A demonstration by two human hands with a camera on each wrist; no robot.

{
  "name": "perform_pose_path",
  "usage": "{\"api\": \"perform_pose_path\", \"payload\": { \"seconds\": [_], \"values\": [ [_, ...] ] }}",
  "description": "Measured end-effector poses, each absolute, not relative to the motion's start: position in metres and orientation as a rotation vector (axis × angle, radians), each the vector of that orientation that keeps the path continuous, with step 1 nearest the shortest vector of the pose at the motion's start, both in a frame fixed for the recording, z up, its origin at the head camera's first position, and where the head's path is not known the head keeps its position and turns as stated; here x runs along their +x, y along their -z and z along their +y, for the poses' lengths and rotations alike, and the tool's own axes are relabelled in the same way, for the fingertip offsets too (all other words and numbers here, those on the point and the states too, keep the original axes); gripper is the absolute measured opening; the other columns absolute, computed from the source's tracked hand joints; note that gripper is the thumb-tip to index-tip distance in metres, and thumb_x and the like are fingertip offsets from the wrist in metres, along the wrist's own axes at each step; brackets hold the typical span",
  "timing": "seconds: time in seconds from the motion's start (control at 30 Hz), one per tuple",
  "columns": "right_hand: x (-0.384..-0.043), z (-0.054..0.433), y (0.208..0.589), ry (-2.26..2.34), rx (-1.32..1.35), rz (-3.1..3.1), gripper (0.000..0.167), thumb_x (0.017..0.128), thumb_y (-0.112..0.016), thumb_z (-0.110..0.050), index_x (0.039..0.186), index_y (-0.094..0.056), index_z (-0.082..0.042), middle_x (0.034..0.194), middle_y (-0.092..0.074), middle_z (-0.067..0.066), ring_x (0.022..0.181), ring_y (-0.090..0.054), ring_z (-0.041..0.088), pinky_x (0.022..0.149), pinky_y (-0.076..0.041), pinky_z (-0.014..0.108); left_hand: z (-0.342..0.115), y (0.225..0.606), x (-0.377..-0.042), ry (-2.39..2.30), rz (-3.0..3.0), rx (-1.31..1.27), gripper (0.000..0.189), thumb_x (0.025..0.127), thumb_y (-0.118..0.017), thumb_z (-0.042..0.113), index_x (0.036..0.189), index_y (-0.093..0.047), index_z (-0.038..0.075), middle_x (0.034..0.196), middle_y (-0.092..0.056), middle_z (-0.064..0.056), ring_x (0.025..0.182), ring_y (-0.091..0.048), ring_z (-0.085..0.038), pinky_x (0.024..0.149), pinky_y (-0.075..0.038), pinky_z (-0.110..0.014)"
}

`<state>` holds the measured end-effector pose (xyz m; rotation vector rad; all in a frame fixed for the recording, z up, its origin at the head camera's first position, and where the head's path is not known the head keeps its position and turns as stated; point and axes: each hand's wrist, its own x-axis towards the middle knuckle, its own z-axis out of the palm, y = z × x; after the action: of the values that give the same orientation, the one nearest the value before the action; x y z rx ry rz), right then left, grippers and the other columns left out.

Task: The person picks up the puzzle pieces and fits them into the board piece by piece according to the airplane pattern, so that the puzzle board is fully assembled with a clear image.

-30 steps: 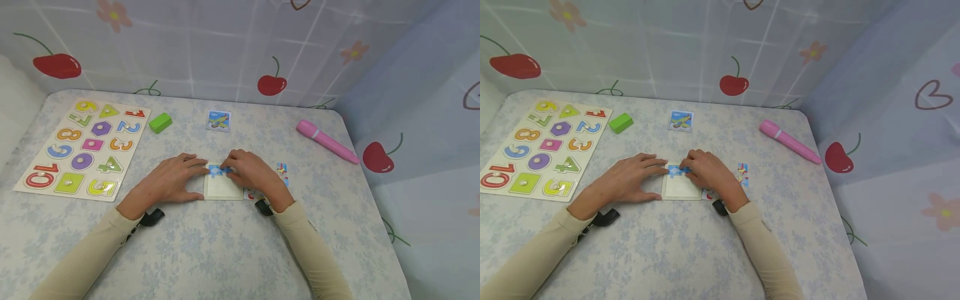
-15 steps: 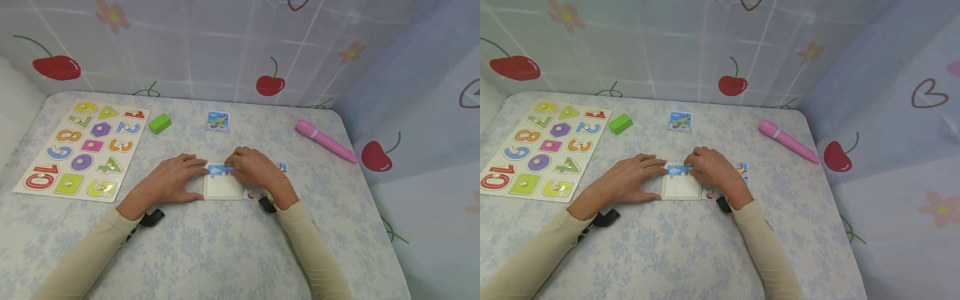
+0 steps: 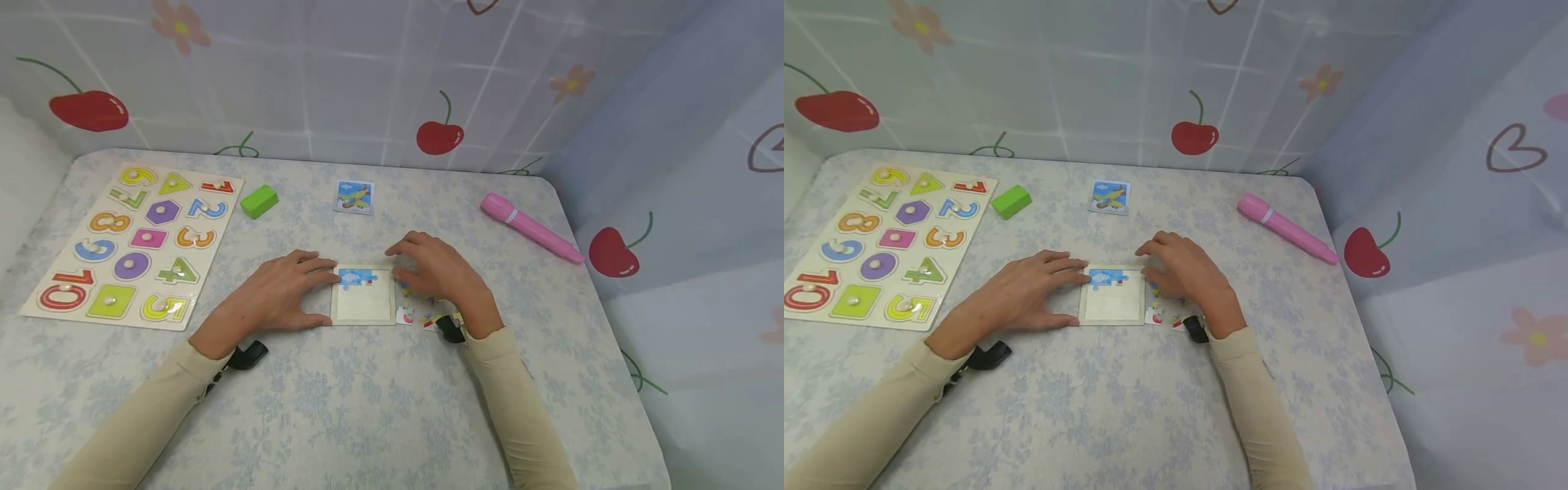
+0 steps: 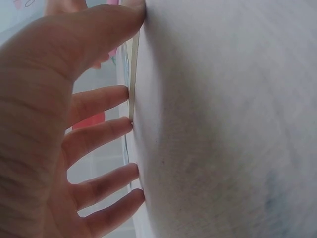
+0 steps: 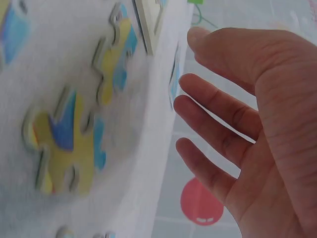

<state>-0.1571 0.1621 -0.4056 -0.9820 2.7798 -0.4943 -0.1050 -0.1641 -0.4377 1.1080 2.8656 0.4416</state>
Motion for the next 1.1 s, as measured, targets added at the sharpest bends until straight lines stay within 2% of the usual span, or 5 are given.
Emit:
{"api": "perform_pose_path", "payload": {
  "seconds": [0.33, 0.7, 1.1],
  "values": [
    [-0.163, 0.190, 0.405, 0.592, -0.834, 2.776, 0.041, 0.099, -0.080, -0.029, 0.137, -0.073, -0.016, 0.134, -0.066, 0.002, 0.124, -0.063, 0.024, 0.104, -0.054, 0.047, -0.163, 0.439, -0.105, -0.455, 2.866, 1.120, 0.077, 0.082, -0.088, 0.063, 0.144, -0.070, 0.020, 0.158, -0.058, -0.005, 0.147, -0.050, -0.038, 0.102, -0.055, -0.059],
    [-0.175, 0.223, 0.415, 0.826, -0.812, 2.682, 0.049, 0.094, -0.086, -0.027, 0.138, -0.072, -0.011, 0.132, -0.067, 0.007, 0.123, -0.063, 0.026, 0.106, -0.052, 0.049, -0.164, 0.441, -0.105, -0.475, 2.874, 1.117, 0.077, 0.081, -0.089, 0.062, 0.143, -0.071, 0.020, 0.157, -0.059, -0.005, 0.146, -0.051, -0.038, 0.102, -0.055, -0.058],
    [-0.181, 0.259, 0.423, 0.914, -0.721, 2.701, 0.040, 0.093, -0.086, -0.018, 0.130, -0.076, -0.007, 0.130, -0.070, 0.010, 0.122, -0.062, 0.029, 0.109, -0.049, 0.051, -0.164, 0.440, -0.105, -0.467, 2.875, 1.112, 0.078, 0.081, -0.089, 0.063, 0.143, -0.071, 0.019, 0.157, -0.059, -0.006, 0.146, -0.050, -0.038, 0.103, -0.054, -0.058]
  ]
}}
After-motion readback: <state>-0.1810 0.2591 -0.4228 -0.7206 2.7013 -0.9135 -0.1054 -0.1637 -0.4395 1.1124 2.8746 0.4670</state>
